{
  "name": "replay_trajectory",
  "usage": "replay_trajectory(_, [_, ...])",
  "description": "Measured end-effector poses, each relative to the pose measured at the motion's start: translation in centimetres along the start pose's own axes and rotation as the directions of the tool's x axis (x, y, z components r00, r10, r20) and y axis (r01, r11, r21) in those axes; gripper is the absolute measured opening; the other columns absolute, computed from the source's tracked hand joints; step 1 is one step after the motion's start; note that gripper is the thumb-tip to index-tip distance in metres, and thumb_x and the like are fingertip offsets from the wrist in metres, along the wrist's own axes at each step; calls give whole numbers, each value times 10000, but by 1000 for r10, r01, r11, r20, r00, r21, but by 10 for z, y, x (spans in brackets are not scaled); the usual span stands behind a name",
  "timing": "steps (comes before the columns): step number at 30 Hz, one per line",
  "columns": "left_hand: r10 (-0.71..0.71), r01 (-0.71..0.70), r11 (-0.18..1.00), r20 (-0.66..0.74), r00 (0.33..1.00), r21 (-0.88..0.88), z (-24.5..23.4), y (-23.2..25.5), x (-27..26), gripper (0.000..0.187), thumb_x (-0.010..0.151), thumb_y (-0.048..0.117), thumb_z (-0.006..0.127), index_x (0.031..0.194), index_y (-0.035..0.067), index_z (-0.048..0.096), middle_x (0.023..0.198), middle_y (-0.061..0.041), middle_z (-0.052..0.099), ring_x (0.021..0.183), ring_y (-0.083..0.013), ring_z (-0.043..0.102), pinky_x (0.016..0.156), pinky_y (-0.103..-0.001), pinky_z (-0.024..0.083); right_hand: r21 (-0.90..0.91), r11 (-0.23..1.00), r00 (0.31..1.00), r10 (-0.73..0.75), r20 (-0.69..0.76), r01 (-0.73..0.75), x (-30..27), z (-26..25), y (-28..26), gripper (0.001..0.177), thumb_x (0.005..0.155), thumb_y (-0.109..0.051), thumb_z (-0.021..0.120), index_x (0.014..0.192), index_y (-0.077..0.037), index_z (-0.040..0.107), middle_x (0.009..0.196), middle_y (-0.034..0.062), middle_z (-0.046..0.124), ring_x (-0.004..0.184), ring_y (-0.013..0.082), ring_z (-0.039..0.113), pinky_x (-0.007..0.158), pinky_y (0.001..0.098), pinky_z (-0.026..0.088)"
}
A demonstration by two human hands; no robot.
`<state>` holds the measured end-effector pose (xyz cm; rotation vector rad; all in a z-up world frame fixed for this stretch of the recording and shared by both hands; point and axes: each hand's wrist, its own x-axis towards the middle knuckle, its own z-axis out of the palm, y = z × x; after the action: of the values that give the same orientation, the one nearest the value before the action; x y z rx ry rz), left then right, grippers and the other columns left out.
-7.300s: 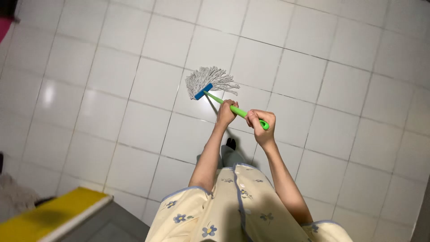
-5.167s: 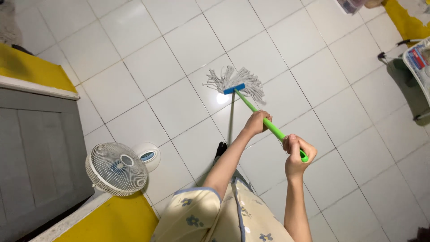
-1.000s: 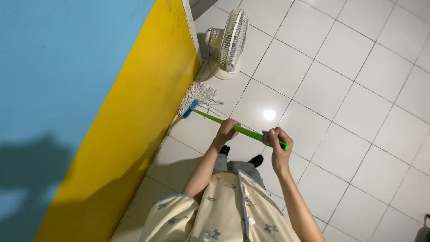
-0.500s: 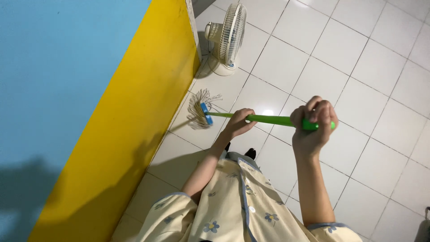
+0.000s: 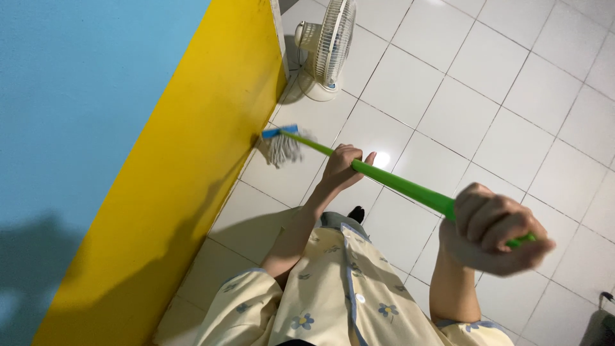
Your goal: Mopping the tiled floor with a mop
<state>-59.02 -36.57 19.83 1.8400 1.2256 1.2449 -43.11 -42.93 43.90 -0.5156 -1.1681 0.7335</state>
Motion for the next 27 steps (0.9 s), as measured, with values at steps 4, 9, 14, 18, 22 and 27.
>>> replay_trajectory(4, [32, -32, 999, -98, 995, 4, -14, 8, 14, 503, 892, 145, 744, 642, 111, 310, 563, 6, 318, 570, -171, 323, 636, -316, 339, -83, 984, 985, -150, 83, 157, 2, 8, 4, 515, 1051, -359, 329, 567, -212, 232, 430, -81, 217, 332, 79, 248, 425, 283, 234])
replay_trajectory(9, [6, 1, 998, 109, 994, -61, -6, -40, 14, 307, 846, 183, 769, 672, 108, 527, 611, -79, 552, 655, -301, 611, 739, -389, 498, -130, 992, 1000, -3, -18, 0, -30, -23, 61, 506, 927, -198, 444, 457, -195, 255, 334, -20, 230, 277, 148, 282, 387, 298, 266])
replay_trajectory(14, [-169, 177, 984, 255, 952, -11, 45, -109, -30, 265, 874, 133, 739, 685, 67, 565, 652, -144, 610, 729, -377, 660, 866, -481, 507, -211, 947, 963, 260, 66, -241, -72, -46, 100, 482, 948, -20, 594, 503, -110, 430, 385, 57, 393, 351, 204, 406, 455, 338, 407])
replay_trajectory(18, [-331, 367, 930, 361, 872, -34, 85, -105, -67, 250, 959, 203, 711, 782, 55, 617, 726, -123, 650, 784, -343, 668, 1072, -555, 444, -354, 859, 895, 431, 113, -369, -96, -69, 88, 537, 978, -13, 550, 459, -108, 450, 364, 48, 406, 354, 211, 396, 445, 322, 431])
replay_trajectory(22, [-295, 297, 954, 272, 916, 35, 115, -82, -97, 263, 867, 169, 733, 666, 45, 617, 703, -200, 649, 783, -425, 680, 823, -489, 542, -378, 833, 882, 464, 81, -404, -107, -98, 56, 590, 993, 23, 496, 429, -121, 400, 354, 37, 332, 348, 208, 320, 427, 325, 400])
replay_trajectory(27, [-236, 255, 965, 203, 950, -68, 160, -62, -131, 325, 849, 188, 750, 587, 54, 612, 809, -133, 716, 816, -343, 706, 835, -391, 551, -357, 823, 863, 499, 82, -442, -115, -120, 14, 598, 995, 32, 503, 432, -129, 383, 359, 23, 317, 350, 198, 320, 421, 321, 393])
